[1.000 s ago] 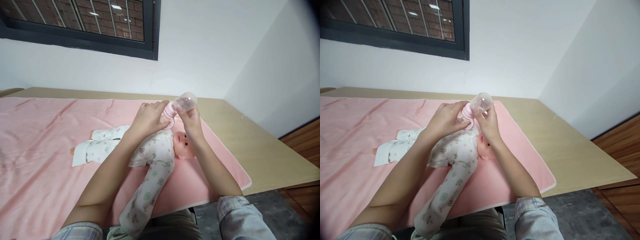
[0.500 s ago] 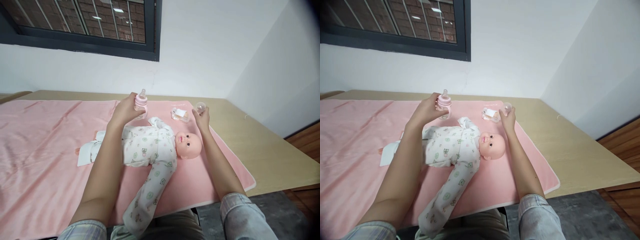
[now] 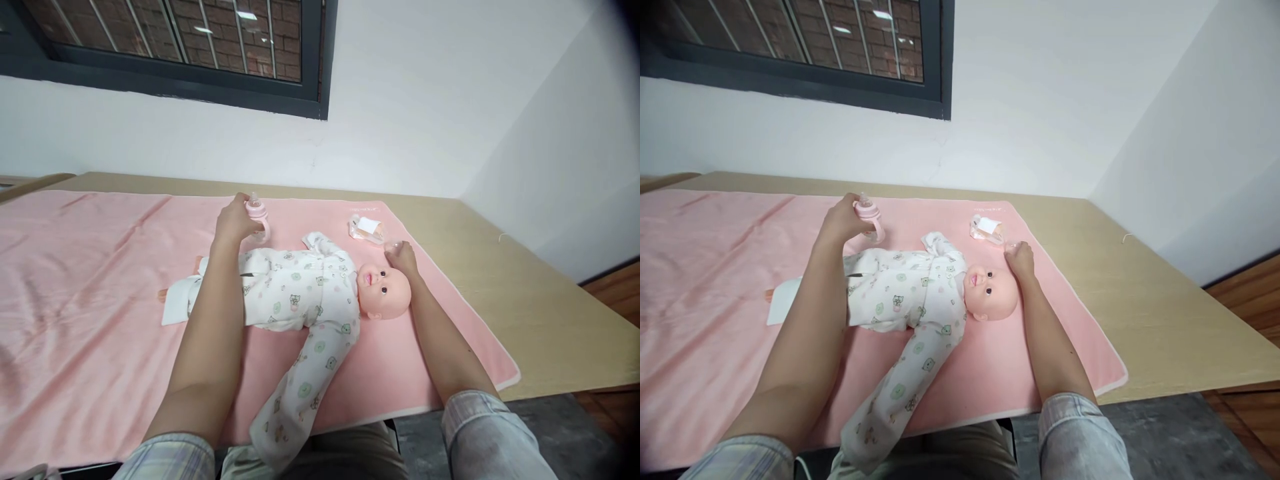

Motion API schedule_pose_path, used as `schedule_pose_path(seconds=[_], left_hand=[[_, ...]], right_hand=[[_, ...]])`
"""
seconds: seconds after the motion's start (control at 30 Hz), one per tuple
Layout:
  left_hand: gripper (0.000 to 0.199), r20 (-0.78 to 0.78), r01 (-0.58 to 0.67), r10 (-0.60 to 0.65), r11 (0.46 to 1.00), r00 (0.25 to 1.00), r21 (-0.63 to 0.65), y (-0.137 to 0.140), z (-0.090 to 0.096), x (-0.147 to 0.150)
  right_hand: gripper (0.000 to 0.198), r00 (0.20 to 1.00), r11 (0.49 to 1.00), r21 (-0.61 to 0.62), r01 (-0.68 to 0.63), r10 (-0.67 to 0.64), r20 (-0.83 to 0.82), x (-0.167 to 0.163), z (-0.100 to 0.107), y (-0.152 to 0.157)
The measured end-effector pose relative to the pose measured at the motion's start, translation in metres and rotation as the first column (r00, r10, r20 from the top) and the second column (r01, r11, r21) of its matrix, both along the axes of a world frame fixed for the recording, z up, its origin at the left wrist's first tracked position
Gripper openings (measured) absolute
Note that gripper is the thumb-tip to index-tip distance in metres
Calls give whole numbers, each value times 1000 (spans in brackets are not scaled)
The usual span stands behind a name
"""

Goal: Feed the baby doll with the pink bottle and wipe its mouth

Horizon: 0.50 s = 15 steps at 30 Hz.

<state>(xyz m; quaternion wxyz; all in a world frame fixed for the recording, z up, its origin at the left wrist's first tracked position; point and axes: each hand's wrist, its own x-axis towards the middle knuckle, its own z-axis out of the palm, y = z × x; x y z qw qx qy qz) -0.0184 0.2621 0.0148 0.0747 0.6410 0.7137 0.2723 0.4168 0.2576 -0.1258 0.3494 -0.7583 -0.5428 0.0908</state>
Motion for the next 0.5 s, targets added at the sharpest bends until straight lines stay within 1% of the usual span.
schedule_pose_path(seconds=[0.13,0.3,0.4,0.5], left_hand=[[73,6,-27,27,997,1000,-69,7,-9,-9],[82,-82,-38,27,990,996,-138,10,-17,-7],[94,-112,-32,13,985,994,-167,8,-18,-3],[98,-120,-15,-10,978,993,-206,3,-16,-2]], right_hand=[[72,999,998,60,-6,8,-39,0,-4,1],[71,993,994,106,2,11,-121,0,-5,1],[70,990,993,116,7,9,-141,0,-4,1],[69,990,989,147,10,11,-142,-1,-4,1]])
